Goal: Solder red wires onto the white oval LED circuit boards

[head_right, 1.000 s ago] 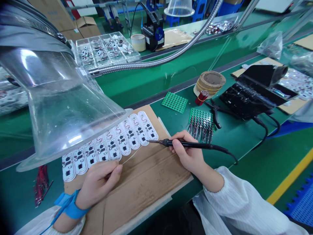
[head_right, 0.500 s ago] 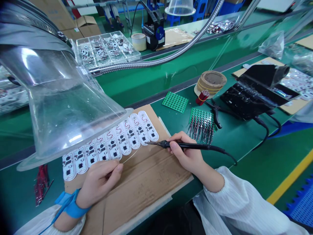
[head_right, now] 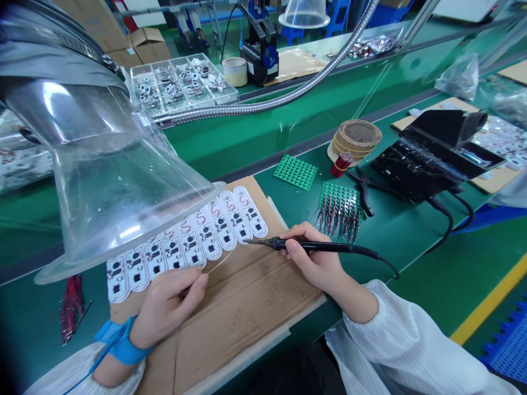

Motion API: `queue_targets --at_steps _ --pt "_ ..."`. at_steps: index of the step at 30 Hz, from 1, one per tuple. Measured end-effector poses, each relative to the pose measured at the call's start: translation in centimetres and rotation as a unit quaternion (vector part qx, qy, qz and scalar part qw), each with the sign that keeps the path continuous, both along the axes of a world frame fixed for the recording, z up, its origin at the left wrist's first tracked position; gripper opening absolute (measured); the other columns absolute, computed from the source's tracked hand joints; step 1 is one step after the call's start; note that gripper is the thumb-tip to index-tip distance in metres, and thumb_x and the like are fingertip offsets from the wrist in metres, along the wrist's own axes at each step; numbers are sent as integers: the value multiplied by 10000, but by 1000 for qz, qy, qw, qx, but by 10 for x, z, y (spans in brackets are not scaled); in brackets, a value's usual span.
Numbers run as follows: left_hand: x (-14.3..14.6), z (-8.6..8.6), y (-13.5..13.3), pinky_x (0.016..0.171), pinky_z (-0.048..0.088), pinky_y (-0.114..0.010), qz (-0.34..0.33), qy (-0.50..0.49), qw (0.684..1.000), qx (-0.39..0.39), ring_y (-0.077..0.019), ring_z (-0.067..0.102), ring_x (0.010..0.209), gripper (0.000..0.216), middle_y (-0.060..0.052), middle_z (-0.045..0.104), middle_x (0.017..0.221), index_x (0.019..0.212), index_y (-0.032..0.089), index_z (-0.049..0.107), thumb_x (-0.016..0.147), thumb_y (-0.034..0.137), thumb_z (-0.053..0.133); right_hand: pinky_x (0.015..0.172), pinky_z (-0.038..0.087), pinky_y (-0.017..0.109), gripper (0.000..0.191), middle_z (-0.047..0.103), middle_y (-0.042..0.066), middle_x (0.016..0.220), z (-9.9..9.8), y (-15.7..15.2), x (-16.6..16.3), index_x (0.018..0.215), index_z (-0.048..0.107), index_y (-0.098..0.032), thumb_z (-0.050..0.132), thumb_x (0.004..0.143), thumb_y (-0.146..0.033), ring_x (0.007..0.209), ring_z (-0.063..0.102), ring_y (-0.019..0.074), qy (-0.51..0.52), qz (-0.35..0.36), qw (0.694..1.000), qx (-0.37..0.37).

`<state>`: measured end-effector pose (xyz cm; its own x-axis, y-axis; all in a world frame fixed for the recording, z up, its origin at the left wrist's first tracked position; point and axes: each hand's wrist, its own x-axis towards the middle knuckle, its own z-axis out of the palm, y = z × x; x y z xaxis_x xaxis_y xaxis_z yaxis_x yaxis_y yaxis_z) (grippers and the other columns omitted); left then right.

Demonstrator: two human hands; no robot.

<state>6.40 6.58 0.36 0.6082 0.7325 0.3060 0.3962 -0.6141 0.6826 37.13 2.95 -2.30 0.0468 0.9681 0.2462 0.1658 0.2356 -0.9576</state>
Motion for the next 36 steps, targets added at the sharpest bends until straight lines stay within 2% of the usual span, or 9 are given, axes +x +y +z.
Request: queue_targets --at_steps 4,7,10,13,16,22,30,36 --pt "0 1 -1 508 260 -248 7 1 1000 18 -76 313 504 403 80 294 586 669 211 345 1027 93 486 548 525 189 207 724 2 753 4 1 -2 1025 732 -245 653 1080 -428 610 674 102 25 -43 999 10" --pt "-5 5 -1 520 334 -214 27 8 999 44 -74 418 512 300 80 431 602 750 214 484 1029 104 490 542 522 188 219 722 -3 733 12 4 -7 999 730 -235 665 1073 -431 596 665 98 36 -62 997 7" --pt "-15 8 0 494 368 -180 81 13 994 67 -67 454 478 120 99 491 615 942 218 560 1007 118 542 550 526 201 215 722 0 736 21 9 -17 999 726 -233 669 1069 -428 614 668 111 46 -71 996 0" --pt "-25 6 3 471 359 -175 127 10 987 99 -69 440 463 120 107 469 603 940 226 540 985 123 582 553 527 217 226 721 5 731 23 13 -28 992 724 -231 662 1070 -434 620 667 124 50 -68 996 3" --pt "-27 1 7 506 381 -182 109 15 987 121 -78 488 527 120 73 533 664 925 220 565 996 127 591 537 516 217 227 714 1 718 17 14 -34 986 730 -229 677 1060 -437 594 651 121 51 -62 997 9" --pt "-21 -4 12 538 383 -202 89 -5 987 137 -85 489 562 79 58 570 692 961 201 600 1037 182 599 547 499 227 205 698 2 742 2 12 -27 978 737 -226 684 1055 -408 609 638 125 61 -70 996 4" --pt "-21 -6 13 584 415 -213 85 -17 988 129 -91 521 588 79 51 596 696 969 194 612 1047 201 600 548 497 223 169 698 1 788 2 11 -27 971 734 -228 685 1052 -368 614 632 117 59 -53 997 4" --pt "-21 -5 14 557 407 -223 90 -3 990 107 -98 516 552 104 58 583 661 961 205 617 1056 218 578 564 500 254 173 684 3 784 3 11 -27 965 738 -232 693 1043 -379 617 630 131 37 -50 998 4"
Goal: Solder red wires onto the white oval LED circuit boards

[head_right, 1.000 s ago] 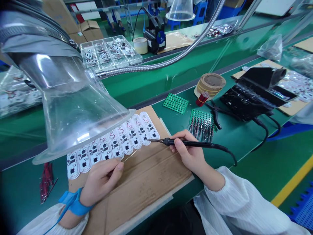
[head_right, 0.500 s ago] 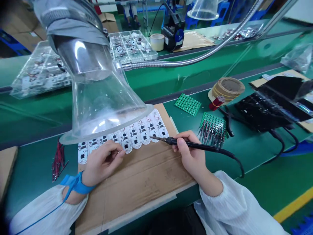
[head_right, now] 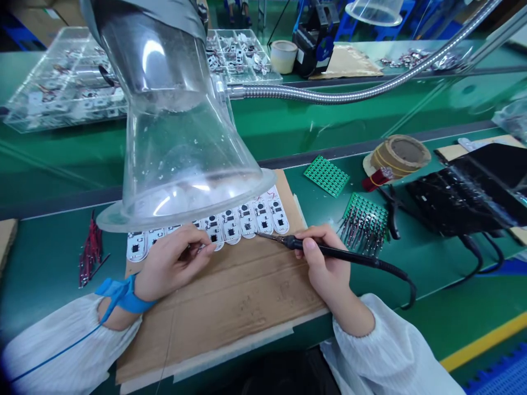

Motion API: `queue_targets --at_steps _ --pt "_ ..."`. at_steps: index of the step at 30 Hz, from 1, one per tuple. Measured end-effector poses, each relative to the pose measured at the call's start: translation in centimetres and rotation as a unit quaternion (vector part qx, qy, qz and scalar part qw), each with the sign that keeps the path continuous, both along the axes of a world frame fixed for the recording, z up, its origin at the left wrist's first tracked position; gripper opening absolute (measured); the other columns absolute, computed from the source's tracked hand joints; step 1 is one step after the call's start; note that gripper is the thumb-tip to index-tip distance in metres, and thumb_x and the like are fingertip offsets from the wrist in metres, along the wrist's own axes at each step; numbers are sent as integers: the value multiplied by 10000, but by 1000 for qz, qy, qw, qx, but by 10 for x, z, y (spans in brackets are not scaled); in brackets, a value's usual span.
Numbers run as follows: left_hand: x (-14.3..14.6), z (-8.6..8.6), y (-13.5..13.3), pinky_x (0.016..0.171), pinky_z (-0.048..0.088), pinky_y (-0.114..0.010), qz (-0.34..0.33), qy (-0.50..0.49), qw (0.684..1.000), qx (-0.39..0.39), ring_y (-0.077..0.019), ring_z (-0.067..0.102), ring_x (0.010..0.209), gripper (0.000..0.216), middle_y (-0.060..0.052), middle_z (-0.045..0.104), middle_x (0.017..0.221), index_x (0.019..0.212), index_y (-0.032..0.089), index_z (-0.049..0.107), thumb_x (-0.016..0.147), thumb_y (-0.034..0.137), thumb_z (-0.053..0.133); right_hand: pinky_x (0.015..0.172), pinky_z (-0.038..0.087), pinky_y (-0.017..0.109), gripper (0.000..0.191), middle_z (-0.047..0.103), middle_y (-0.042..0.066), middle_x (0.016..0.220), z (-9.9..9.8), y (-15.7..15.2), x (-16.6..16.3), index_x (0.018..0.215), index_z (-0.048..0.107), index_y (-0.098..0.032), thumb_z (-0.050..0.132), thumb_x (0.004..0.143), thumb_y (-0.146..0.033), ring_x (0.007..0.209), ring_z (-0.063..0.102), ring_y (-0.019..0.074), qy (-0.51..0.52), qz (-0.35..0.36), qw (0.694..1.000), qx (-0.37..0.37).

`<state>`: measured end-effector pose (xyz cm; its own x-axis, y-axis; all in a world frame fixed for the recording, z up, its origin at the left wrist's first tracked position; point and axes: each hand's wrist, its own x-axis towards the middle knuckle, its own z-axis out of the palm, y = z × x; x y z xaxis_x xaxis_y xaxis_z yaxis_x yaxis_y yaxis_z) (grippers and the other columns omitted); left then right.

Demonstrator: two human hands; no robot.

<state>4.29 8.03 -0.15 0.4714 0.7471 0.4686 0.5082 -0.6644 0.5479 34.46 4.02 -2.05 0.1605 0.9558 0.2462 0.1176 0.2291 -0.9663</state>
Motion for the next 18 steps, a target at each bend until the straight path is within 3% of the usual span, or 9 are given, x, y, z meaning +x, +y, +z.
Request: queue_targets --at_steps 8,18 --pt "0 -1 0 546 392 -222 3 -5 1000 -1 -95 519 540 70 64 586 657 988 203 626 1049 213 594 550 491 289 232 667 13 771 0 0 -1 932 730 -243 712 1020 -458 608 614 160 -26 -12 999 -18" --pt "0 2 -1 550 397 -209 22 -4 1000 -8 -85 502 536 106 64 575 647 939 197 624 1040 208 592 551 481 259 188 667 7 759 5 1 -3 943 725 -239 694 1041 -396 616 612 141 5 -4 1000 7"
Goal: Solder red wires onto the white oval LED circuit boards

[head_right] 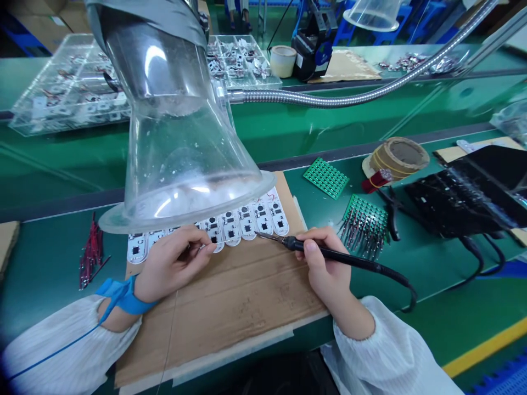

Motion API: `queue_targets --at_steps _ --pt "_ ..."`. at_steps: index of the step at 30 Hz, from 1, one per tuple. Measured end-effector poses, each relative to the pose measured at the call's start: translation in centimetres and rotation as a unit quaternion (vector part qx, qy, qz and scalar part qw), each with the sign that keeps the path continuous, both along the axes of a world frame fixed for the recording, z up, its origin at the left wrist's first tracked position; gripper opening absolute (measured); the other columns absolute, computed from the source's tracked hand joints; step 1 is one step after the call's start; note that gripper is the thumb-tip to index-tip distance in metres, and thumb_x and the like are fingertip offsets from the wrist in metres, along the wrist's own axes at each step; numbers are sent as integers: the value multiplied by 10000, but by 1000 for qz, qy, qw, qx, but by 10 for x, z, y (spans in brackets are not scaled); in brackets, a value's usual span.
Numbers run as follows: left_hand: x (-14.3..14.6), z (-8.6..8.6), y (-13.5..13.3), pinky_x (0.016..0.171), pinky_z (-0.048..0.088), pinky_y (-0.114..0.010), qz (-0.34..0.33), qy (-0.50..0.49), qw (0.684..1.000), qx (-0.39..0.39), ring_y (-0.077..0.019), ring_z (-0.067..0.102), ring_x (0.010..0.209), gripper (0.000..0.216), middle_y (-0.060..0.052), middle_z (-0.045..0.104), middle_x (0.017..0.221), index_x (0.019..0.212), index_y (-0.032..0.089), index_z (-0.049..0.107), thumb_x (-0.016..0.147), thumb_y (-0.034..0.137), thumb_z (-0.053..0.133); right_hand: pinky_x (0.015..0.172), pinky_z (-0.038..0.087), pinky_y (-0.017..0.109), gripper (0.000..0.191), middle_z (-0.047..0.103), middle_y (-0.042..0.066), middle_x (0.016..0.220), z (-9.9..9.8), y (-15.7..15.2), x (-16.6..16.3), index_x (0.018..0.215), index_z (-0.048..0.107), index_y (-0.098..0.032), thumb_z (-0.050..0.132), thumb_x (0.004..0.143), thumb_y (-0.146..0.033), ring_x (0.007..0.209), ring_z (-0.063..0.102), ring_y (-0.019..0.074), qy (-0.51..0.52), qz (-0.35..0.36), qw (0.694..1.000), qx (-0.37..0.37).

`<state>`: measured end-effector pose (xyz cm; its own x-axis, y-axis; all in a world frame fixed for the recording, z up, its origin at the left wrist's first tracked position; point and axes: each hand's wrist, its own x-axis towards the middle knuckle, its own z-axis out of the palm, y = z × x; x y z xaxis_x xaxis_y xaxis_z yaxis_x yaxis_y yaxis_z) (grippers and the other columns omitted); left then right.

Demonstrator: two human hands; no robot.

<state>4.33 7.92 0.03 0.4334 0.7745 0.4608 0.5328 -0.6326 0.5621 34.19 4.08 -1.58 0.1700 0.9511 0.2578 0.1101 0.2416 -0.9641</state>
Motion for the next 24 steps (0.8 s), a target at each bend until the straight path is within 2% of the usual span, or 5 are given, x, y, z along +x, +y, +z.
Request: queue_targets --at_steps 11,17,24 --pt "1 0 2 542 393 -215 -6 1 1000 -14 -88 510 540 119 56 576 648 934 200 631 1041 223 587 522 485 270 212 677 17 735 2 2 -1 940 735 -235 698 1036 -421 579 605 149 -64 9 998 1" --pt "1 -1 2 535 382 -214 -4 -8 1000 1 -90 492 528 101 65 556 627 938 201 635 1030 203 592 531 497 276 186 694 20 794 -1 0 0 971 735 -246 692 1040 -413 600 626 153 -44 -5 999 6" --pt "1 -1 2 546 392 -211 -6 -4 1000 -5 -88 501 541 94 62 564 643 934 201 626 1025 200 601 532 501 260 197 689 14 750 4 2 0 961 735 -237 683 1047 -406 591 626 145 -76 34 997 -4"
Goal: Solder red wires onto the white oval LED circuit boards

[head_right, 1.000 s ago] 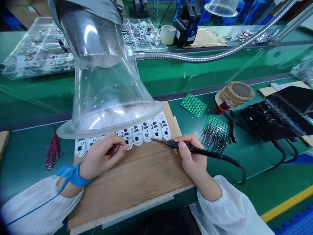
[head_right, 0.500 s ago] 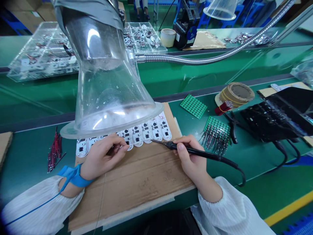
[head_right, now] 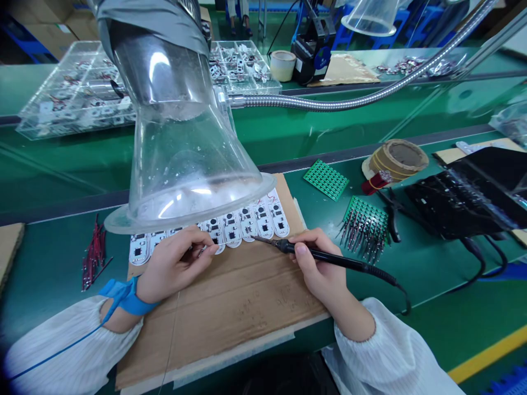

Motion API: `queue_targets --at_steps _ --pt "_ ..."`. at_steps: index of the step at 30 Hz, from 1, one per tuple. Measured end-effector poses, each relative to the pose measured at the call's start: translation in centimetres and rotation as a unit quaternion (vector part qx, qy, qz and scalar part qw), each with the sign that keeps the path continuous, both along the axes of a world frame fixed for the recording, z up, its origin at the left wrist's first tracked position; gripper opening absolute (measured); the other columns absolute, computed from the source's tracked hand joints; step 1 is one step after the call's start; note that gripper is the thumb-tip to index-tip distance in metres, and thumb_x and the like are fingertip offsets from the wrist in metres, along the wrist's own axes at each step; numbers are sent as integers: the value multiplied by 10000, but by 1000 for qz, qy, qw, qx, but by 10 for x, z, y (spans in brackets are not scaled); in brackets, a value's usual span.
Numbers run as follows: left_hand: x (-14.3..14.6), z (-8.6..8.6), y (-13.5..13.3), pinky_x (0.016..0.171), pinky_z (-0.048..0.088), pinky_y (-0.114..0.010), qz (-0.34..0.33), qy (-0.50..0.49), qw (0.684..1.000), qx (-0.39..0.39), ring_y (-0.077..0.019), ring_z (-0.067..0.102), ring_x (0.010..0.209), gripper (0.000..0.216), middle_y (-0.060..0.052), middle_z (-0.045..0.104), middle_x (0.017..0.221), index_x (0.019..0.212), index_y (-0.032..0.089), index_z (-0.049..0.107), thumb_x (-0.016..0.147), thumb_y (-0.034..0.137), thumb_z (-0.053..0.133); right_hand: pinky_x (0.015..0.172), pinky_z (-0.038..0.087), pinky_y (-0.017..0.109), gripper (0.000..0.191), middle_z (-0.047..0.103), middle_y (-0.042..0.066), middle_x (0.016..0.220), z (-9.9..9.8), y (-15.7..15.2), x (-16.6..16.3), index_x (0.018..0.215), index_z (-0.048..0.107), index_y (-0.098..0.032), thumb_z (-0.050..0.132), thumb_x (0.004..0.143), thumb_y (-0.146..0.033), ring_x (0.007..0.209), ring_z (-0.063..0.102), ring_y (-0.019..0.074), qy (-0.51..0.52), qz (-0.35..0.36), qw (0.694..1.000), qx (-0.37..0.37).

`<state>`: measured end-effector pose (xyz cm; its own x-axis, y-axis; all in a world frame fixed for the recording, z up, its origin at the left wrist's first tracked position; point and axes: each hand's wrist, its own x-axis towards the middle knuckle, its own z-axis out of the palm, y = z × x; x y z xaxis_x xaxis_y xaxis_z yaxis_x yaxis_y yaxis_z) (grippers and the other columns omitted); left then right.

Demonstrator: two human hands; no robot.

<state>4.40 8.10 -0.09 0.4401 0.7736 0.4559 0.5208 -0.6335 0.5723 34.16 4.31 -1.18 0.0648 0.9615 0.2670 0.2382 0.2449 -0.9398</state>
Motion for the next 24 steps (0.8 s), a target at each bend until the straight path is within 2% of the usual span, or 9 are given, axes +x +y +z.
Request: queue_targets --at_steps 5,12,24 --pt "1 0 0 543 393 -220 2 -1 1000 -5 -95 495 545 119 55 561 640 917 203 625 1030 219 588 514 491 264 209 691 19 759 1 -1 -1 956 734 -238 683 1046 -419 583 620 147 19 -11 1000 15" --pt "1 0 0 548 391 -210 -3 2 1000 7 -89 487 551 106 64 529 651 928 200 612 1032 207 593 561 521 262 161 708 15 774 -5 -2 4 1033 731 -246 670 1059 -392 637 657 155 -10 27 1000 -9" --pt "1 -1 1 566 386 -211 -7 1 1000 16 -89 493 574 80 72 518 675 951 206 592 1011 161 617 587 554 247 88 736 20 845 -10 -4 7 1078 738 -262 682 1057 -327 673 693 149 -13 46 999 -6"
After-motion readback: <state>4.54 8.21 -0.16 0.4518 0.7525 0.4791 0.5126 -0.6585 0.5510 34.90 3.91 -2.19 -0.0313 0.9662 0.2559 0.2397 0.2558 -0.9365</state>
